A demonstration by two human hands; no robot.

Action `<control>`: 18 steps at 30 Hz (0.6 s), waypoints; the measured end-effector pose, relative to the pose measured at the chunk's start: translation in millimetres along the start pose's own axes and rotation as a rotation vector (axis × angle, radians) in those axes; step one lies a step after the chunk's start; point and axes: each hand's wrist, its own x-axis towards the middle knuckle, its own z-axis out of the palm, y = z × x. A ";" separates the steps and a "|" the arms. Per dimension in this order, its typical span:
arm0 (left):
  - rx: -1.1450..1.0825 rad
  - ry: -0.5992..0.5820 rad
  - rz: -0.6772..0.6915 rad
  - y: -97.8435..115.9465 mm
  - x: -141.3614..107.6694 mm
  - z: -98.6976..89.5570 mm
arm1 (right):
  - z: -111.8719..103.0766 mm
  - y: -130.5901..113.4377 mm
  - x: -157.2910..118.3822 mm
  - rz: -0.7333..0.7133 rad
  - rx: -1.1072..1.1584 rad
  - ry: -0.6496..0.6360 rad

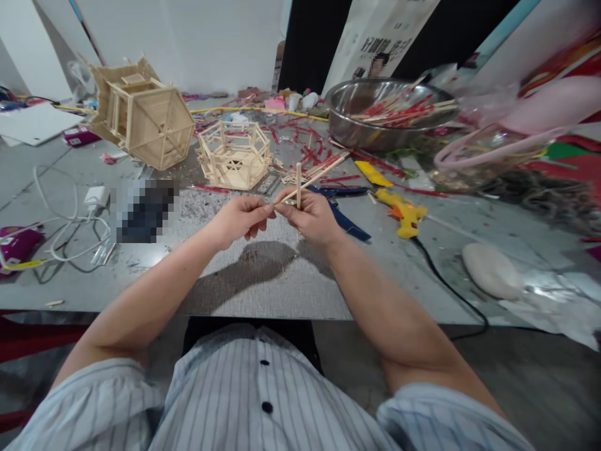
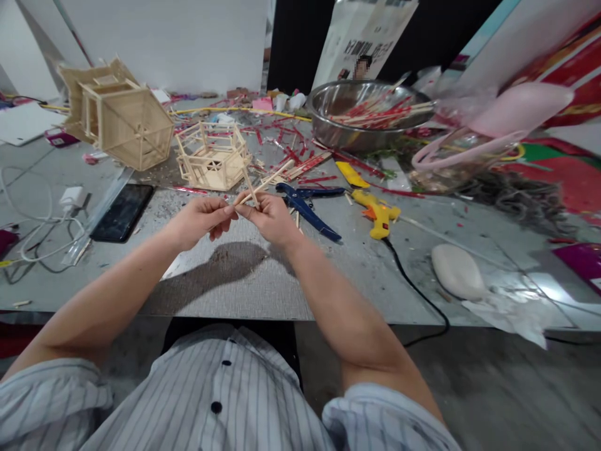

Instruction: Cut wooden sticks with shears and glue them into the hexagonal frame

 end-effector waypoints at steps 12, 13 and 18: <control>-0.066 0.138 0.083 -11.8 0.7 -2.7 | 0.2 4.0 -5.3 -0.034 -0.281 0.139; -0.066 0.191 0.097 -13.1 3.1 -6.0 | -1.5 2.8 -6.2 -0.036 -0.377 0.198; -0.037 0.386 0.145 -21.8 14.7 -21.1 | -31.7 7.3 0.6 0.095 -1.015 0.491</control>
